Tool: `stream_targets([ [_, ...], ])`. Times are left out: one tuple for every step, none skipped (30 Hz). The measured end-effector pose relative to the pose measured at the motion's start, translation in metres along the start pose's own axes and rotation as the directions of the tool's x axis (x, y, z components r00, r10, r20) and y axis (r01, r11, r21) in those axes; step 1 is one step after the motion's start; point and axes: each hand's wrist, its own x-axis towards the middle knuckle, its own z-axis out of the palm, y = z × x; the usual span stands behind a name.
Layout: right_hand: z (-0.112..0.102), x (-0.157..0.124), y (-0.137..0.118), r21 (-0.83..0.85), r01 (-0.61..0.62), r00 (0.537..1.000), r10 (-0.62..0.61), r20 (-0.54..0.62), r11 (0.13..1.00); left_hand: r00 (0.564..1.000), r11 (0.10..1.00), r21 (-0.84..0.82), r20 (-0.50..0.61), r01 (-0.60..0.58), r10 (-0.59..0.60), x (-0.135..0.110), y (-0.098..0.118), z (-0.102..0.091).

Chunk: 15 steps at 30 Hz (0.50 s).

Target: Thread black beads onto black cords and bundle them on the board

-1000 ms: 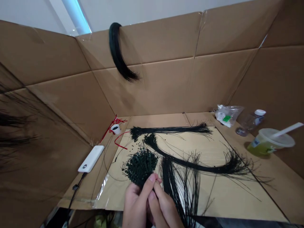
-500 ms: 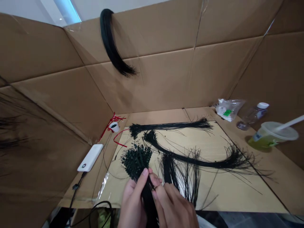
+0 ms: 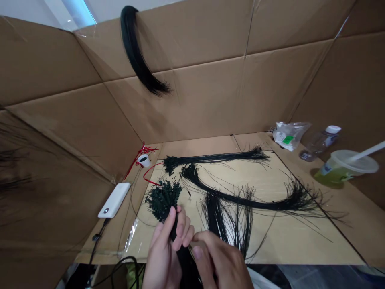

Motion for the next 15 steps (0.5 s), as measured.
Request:
stream_targets([
  [-0.003, 0.006, 0.001, 0.122, -0.084, 0.996, 0.081, 0.025, 0.989, 1.000, 1.000, -0.014, 0.025, 0.007, -0.006, 0.000, 0.000, -0.002],
  [-0.007, 0.015, 0.002, 0.256, -0.190, 0.982, 0.177, 0.070, 0.948, 0.999, 1.000, -0.022, 0.048, 0.013, -0.012, -0.001, 0.000, -0.003],
  [-0.009, 0.024, 0.004, 0.391, -0.308, 0.951, 0.274, 0.140, 0.867, 0.997, 0.999, -0.025, 0.069, 0.020, -0.019, -0.002, 0.000, -0.005],
  [-0.011, 0.035, 0.006, 0.514, -0.428, 0.904, 0.359, 0.232, 0.744, 0.996, 0.999, -0.024, 0.085, 0.030, -0.028, -0.003, 0.001, -0.006],
  [-0.012, 0.046, 0.008, 0.618, -0.516, 0.854, 0.412, 0.318, 0.593, 0.994, 0.999, -0.018, 0.097, 0.041, -0.039, -0.005, 0.001, -0.007],
  [-0.011, 0.056, 0.010, 0.694, -0.568, 0.812, 0.440, 0.385, 0.442, 0.993, 0.998, -0.006, 0.106, 0.059, -0.058, -0.007, 0.001, -0.008],
  [-0.009, 0.066, 0.011, 0.749, -0.588, 0.782, 0.452, 0.429, 0.305, 0.991, 0.997, 0.005, 0.112, 0.078, -0.078, -0.009, 0.001, -0.009],
  [-0.006, 0.074, 0.012, 0.789, -0.583, 0.765, 0.457, 0.454, 0.192, 0.988, 0.995, 0.013, 0.119, 0.097, -0.098, -0.011, 0.002, -0.009],
  [-0.003, 0.082, 0.012, 0.816, -0.569, 0.754, 0.461, 0.468, 0.104, 0.985, 0.994, 0.017, 0.130, 0.110, -0.111, -0.013, 0.002, -0.010],
  [-0.001, 0.087, 0.011, 0.833, -0.551, 0.750, 0.462, 0.473, 0.042, 0.982, 0.993, 0.018, 0.144, 0.118, -0.119, -0.014, 0.002, -0.011],
  [0.001, 0.092, 0.010, 0.845, -0.535, 0.753, 0.459, 0.473, 0.007, 0.979, 0.992, 0.016, 0.161, 0.123, -0.124, -0.015, 0.002, -0.012],
  [0.002, 0.096, 0.009, 0.854, -0.521, 0.762, 0.452, 0.464, 0.000, 0.976, 0.992, 0.011, 0.177, 0.124, -0.124, -0.016, 0.002, -0.013],
  [0.002, 0.098, 0.007, 0.862, -0.507, 0.777, 0.444, 0.446, 0.019, 0.974, 0.992, 0.006, 0.189, 0.123, -0.122, -0.016, 0.002, -0.015],
  [0.000, 0.101, 0.005, 0.870, -0.489, 0.795, 0.439, 0.418, 0.056, 0.973, 0.992, -0.002, 0.195, 0.125, -0.122, -0.017, 0.002, -0.016],
  [-0.003, 0.103, 0.003, 0.877, -0.469, 0.815, 0.433, 0.384, 0.107, 0.973, 0.991, -0.013, 0.196, 0.130, -0.125, -0.017, 0.002, -0.018],
])
